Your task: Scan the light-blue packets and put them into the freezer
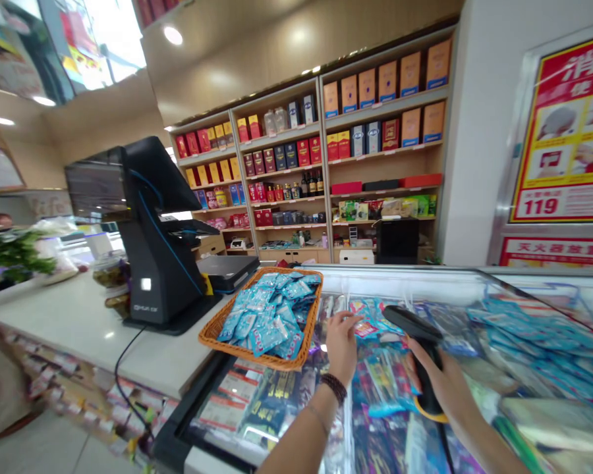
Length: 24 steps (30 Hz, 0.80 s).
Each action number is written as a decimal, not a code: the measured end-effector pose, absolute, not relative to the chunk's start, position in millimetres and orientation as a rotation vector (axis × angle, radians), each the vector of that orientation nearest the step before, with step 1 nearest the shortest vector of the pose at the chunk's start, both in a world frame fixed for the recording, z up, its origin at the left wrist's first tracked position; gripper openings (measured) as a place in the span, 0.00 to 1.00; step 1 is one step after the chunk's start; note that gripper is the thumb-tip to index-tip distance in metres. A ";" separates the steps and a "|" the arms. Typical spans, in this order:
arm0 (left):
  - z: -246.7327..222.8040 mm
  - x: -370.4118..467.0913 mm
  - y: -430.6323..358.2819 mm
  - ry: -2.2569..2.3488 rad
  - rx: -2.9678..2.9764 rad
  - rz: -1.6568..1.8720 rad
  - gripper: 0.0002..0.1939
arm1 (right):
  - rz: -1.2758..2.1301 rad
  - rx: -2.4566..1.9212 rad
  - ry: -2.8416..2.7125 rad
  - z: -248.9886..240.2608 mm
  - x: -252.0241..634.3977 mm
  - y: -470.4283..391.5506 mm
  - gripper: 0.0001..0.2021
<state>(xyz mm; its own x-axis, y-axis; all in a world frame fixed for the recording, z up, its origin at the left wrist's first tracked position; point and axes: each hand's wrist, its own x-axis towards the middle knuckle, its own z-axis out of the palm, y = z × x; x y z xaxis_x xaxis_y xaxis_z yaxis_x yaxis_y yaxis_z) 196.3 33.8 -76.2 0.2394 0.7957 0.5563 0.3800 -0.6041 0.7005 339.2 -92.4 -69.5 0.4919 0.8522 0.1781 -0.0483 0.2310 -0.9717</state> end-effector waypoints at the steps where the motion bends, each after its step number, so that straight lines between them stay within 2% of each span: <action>1: -81.7 196.0 36.1 1.056 2.052 1.349 0.22 | 0.735 -1.188 -0.863 -70.1 338.8 -92.4 0.27; 6: -95.2 189.5 48.5 0.956 1.749 1.504 0.13 | 0.759 -1.240 -0.940 -77.8 335.9 -91.7 0.28; 9: -91.6 181.9 48.9 0.983 1.659 1.600 0.13 | 0.761 -1.271 -0.993 -76.6 332.1 -94.7 0.28; 12: -86.3 176.9 47.7 0.996 1.616 1.548 0.16 | 0.743 -1.302 -1.035 -70.7 327.1 -99.9 0.28; 21: -93.1 181.7 46.8 0.934 1.474 1.428 0.15 | 0.690 -1.381 -1.149 -65.6 319.9 -106.6 0.25; 24: -95.2 182.6 46.3 0.941 1.434 1.352 0.11 | 0.702 -1.375 -1.133 -66.5 320.5 -106.4 0.24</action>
<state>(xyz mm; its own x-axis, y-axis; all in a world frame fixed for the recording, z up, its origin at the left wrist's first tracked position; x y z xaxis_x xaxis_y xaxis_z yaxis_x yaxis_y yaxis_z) 182.6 46.3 -95.2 0.1039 0.9521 0.2876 -0.0604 -0.2826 0.9573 320.5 -106.4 -66.5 0.3524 0.9132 0.2047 0.2230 0.1305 -0.9660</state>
